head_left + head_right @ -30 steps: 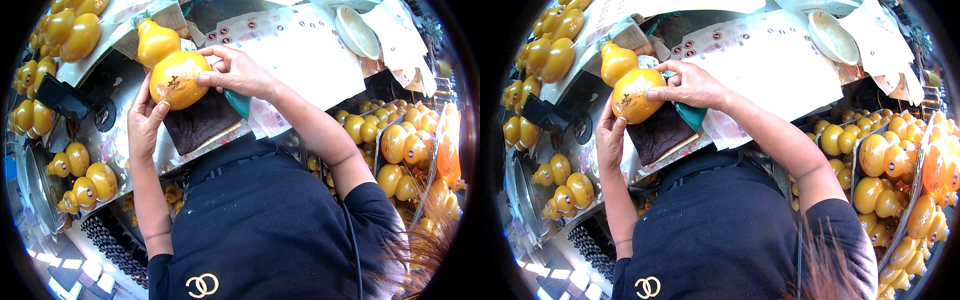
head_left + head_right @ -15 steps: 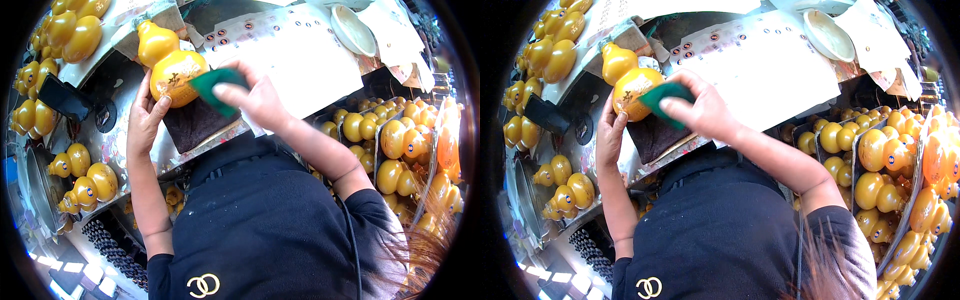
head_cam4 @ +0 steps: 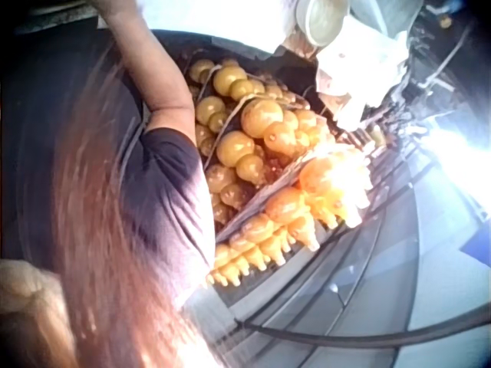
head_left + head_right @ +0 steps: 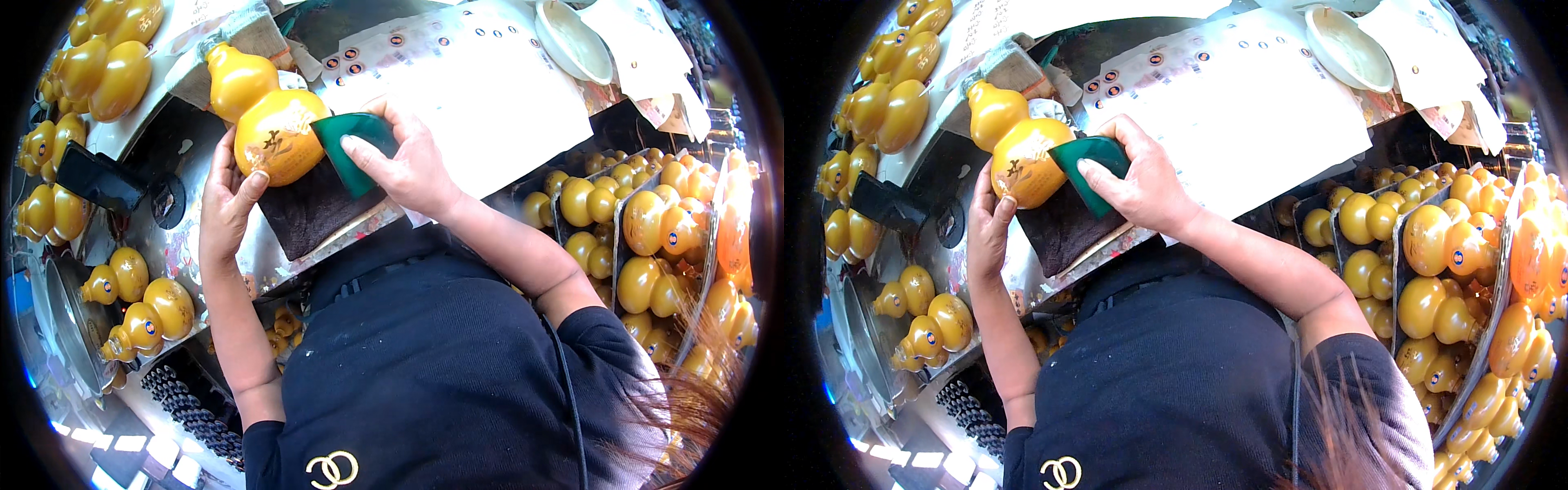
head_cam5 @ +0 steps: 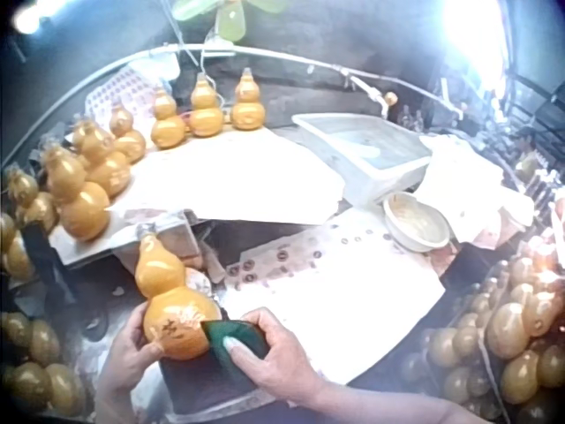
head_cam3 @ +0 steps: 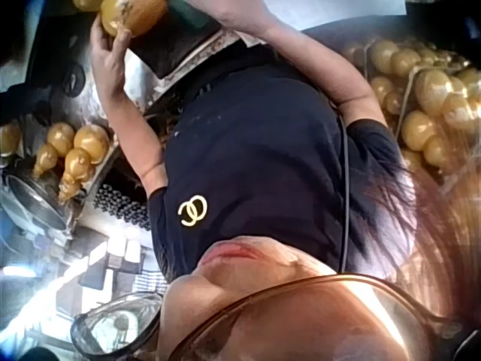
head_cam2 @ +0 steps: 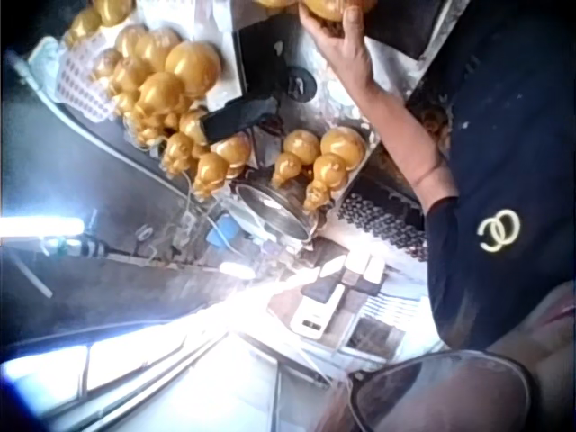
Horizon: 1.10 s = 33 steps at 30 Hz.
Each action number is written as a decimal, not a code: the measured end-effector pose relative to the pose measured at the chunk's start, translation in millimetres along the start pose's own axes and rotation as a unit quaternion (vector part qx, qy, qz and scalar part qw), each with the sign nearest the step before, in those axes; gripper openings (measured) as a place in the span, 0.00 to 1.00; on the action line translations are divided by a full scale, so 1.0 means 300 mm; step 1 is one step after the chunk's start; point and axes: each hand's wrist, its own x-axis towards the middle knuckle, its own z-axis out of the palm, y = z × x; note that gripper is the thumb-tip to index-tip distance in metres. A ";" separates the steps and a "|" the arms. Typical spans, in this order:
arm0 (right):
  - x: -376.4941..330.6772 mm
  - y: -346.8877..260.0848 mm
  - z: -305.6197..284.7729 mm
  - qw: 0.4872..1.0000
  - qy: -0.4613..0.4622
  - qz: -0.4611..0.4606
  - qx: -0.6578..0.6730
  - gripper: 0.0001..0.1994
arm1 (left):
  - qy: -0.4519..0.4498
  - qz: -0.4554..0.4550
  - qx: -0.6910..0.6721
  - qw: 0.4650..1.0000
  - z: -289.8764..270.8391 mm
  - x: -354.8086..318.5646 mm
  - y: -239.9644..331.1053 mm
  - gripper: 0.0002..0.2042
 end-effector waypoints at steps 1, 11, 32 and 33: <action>0.003 0.009 -0.005 1.000 0.000 0.017 0.021 0.11 | 0.002 -0.005 0.005 1.000 -0.002 0.000 -0.001 0.42; -0.027 0.000 0.047 0.916 0.133 -0.326 -0.194 0.15 | -0.003 -0.013 -0.025 1.000 -0.028 0.003 -0.027 0.36; 0.102 -0.108 -0.072 0.962 -0.128 0.212 0.116 0.21 | 0.050 0.033 -0.037 0.997 0.046 -0.006 0.024 0.50; 0.144 -0.133 -0.082 0.963 -0.124 0.239 0.025 0.27 | 0.057 0.033 -0.043 0.997 0.054 -0.002 0.031 0.50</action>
